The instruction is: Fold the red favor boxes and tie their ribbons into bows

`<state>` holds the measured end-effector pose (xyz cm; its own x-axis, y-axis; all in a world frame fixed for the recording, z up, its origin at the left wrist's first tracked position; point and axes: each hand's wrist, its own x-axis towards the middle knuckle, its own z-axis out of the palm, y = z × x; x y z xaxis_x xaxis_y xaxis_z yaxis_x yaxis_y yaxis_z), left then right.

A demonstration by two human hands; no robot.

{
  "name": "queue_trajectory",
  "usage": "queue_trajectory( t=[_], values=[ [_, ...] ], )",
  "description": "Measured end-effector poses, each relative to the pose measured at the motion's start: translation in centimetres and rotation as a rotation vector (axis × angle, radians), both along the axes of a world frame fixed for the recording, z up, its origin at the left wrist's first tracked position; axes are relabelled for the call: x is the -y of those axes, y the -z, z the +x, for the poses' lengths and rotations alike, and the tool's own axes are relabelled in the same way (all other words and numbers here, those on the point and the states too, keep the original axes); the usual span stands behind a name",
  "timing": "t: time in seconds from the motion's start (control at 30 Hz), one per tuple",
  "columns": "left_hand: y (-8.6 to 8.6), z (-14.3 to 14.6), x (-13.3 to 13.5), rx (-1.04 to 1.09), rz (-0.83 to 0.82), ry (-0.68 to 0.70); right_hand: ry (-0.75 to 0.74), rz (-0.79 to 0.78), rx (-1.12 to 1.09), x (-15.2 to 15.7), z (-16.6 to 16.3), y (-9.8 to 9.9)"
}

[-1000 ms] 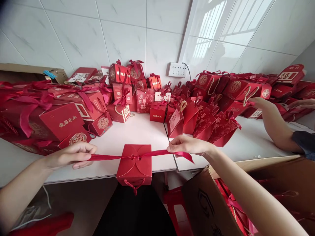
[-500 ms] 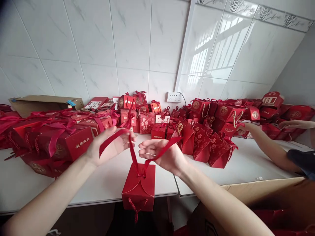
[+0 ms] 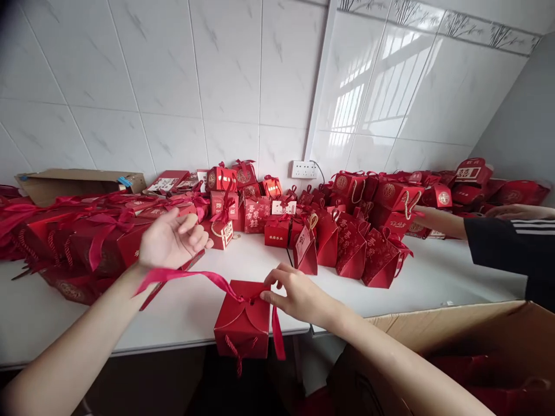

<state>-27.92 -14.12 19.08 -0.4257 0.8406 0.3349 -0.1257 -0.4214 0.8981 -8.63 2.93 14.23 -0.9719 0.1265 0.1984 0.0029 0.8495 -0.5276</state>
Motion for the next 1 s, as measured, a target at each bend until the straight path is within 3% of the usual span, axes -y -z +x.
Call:
queue_trajectory(
  t=[0.17, 0.23, 0.43, 0.73, 1.0],
  values=[
    [3.4, 1.7, 0.1, -0.854, -0.442, -0.061, -0.032, 0.143, -0.119, 1.4, 0.0, 0.7],
    [4.4, 2.9, 0.0, -1.023, -0.493, -0.052, -0.01, 0.216, -0.145, 2.2, -0.2, 0.5],
    [5.7, 3.7, -0.2, -1.083, -0.495, -0.017, 0.014, 0.369, -0.073, 3.5, -0.9, 0.2],
    [6.0, 4.2, -0.8, -1.096, -0.495, -0.02, 0.072, 0.209, 0.029, 3.1, -1.9, 1.0],
    [6.5, 4.2, -1.2, -1.142, -0.503, -0.071, 0.096, 0.352, 0.121, 3.7, -1.8, 0.1]
  ],
)
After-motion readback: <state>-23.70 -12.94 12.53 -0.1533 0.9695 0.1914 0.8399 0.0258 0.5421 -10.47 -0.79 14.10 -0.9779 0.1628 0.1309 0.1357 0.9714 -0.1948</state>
